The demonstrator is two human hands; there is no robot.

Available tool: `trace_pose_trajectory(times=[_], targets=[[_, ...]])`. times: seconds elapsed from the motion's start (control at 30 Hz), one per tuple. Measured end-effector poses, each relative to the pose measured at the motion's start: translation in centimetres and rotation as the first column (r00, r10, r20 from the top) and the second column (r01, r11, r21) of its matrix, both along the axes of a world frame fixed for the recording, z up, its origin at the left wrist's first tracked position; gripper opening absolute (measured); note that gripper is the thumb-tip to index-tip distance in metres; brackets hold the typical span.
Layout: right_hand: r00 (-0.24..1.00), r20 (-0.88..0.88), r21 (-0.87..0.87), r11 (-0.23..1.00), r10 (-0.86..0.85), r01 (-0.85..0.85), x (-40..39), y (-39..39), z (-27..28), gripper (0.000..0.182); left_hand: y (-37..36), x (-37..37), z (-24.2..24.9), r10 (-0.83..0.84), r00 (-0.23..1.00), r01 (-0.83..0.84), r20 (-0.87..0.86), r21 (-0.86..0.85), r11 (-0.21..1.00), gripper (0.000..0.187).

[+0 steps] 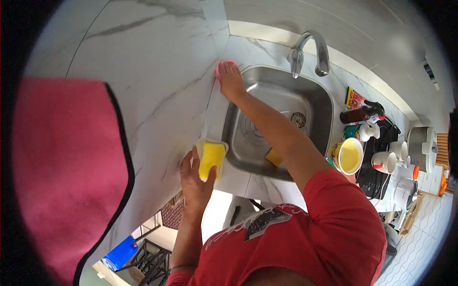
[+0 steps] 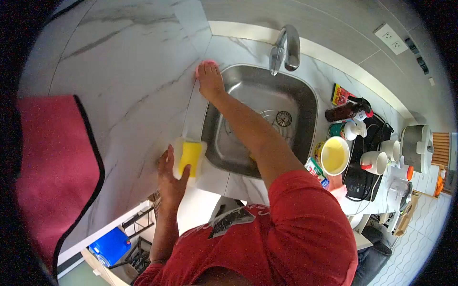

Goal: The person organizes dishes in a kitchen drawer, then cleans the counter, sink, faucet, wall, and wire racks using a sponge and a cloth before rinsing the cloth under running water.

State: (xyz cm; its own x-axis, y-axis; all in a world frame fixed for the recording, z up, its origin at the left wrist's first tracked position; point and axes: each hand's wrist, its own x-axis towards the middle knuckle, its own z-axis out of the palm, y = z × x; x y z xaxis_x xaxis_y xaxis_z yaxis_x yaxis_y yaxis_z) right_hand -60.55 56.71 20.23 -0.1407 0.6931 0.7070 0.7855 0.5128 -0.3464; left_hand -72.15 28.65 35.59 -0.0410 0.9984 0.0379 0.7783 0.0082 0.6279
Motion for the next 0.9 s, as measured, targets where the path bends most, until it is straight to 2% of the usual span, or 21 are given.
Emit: trace_pose_trajectory(times=[0.03,0.07,0.1,0.17,0.2,0.23,0.27,0.3,0.33,0.37,0.4,0.43,0.5,0.53,0.57,0.63,0.67,0.7,0.77,0.83,0.9], targets=[[0.997,0.036,-0.044,0.997,0.063,-0.062,-0.3,-1.9,-0.1,0.034,-0.7,0.1,-0.8,0.048,0.971,-0.045,-0.236,0.016,0.999,0.074],[0.988,0.069,-0.100,0.987,0.135,-0.128,-0.5,-4.4,-0.3,0.037,-1.2,-0.1,-2.0,0.001,0.965,-0.014,-0.261,-0.048,0.999,0.096],[0.986,0.067,-0.116,0.983,0.152,-0.143,-0.4,-6.6,-0.3,0.037,-1.9,0.1,-2.9,0.012,0.965,-0.030,-0.260,-0.065,0.997,0.096],[0.900,0.132,-0.191,0.902,0.415,-0.387,0.4,-8.5,1.3,0.047,-1.2,1.2,-3.4,0.059,0.914,-0.135,-0.401,-0.164,0.977,0.102],[0.898,0.131,-0.190,0.900,0.419,-0.392,1.0,-7.9,2.3,0.047,-1.1,1.2,-3.9,0.074,0.927,-0.147,-0.367,-0.176,0.973,0.108],[0.845,-0.404,-0.529,0.664,0.351,-0.529,1.6,-6.2,3.6,0.046,-0.8,1.2,-3.8,0.079,0.927,-0.152,-0.368,-0.174,0.973,0.108],[0.746,-0.627,-0.610,0.454,0.225,-0.650,1.6,-4.7,3.5,0.045,-0.9,1.2,-3.4,0.065,0.916,-0.156,-0.396,-0.202,0.967,0.107],[0.641,-0.768,-0.618,0.268,-0.004,-0.739,1.7,-3.2,3.3,0.045,-1.1,1.0,-2.9,0.052,0.902,-0.163,-0.428,-0.226,0.960,0.106],[0.885,-0.408,-0.582,0.683,0.224,-0.441,1.2,-1.4,2.3,0.040,-1.5,0.7,-2.3,0.058,0.898,-0.172,-0.436,-0.228,0.958,0.106],[0.980,0.071,-0.248,0.955,0.186,-0.163,0.9,-1.2,0.9,0.036,-2.0,0.3,-1.3,0.084,0.947,-0.136,-0.310,-0.148,0.980,0.105],[0.980,0.070,-0.260,0.952,0.187,-0.163,-0.1,-2.2,-0.9,0.036,-2.4,0.1,-0.2,0.098,0.981,-0.110,-0.169,-0.063,0.992,0.104],[0.814,-0.427,-0.151,0.857,0.393,-0.493,-1.9,-3.6,-3.3,0.031,-2.8,-0.4,1.2,0.100,0.981,-0.114,-0.168,-0.077,0.990,0.104],[0.902,-0.216,-0.114,0.908,0.373,-0.403,-3.3,-8.0,-2.0,0.028,-2.9,-1.3,4.4,0.015,0.997,-0.004,-0.071,0.148,0.989,0.102],[0.873,0.486,-0.065,0.998,0.047,-0.018,-3.2,-13.0,0.8,0.030,-3.0,-1.0,6.4,0.014,0.998,-0.006,-0.065,0.122,0.993,0.102],[0.936,-0.258,-0.377,0.868,0.237,-0.324,-4.1,-16.4,1.4,0.034,-2.6,-0.7,8.3,0.037,0.999,-0.034,-0.019,0.121,0.992,0.102],[0.699,-0.660,-0.456,0.593,0.275,-0.664,-4.4,-22.1,5.1,0.043,-2.0,-0.4,9.7,0.049,0.998,-0.053,0.030,0.122,0.991,0.101],[0.807,-0.370,-0.553,0.589,0.461,-0.590,-3.8,-23.9,8.4,0.048,-1.3,-0.4,9.7,0.033,0.998,-0.042,0.054,0.166,0.985,0.101],[0.869,-0.263,-0.543,0.680,0.420,-0.493,-4.0,-26.3,7.5,0.049,-0.7,-0.2,9.7,0.009,0.997,-0.025,0.080,0.196,0.980,0.100],[0.876,-0.054,-0.595,0.689,0.480,-0.414,-2.9,-30.0,6.5,0.049,0.4,0.8,9.2,0.030,0.996,-0.040,0.085,0.120,0.992,0.100],[0.787,0.004,-0.519,0.674,0.617,-0.526,0.6,-32.4,4.2,0.050,1.3,1.3,7.6,0.038,0.997,-0.044,0.067,0.087,0.995,0.099],[0.826,0.058,-0.557,0.705,0.561,-0.439,5.6,-34.8,5.3,0.053,1.6,1.0,4.5,-0.029,0.999,0.027,0.026,0.073,0.997,0.099]])
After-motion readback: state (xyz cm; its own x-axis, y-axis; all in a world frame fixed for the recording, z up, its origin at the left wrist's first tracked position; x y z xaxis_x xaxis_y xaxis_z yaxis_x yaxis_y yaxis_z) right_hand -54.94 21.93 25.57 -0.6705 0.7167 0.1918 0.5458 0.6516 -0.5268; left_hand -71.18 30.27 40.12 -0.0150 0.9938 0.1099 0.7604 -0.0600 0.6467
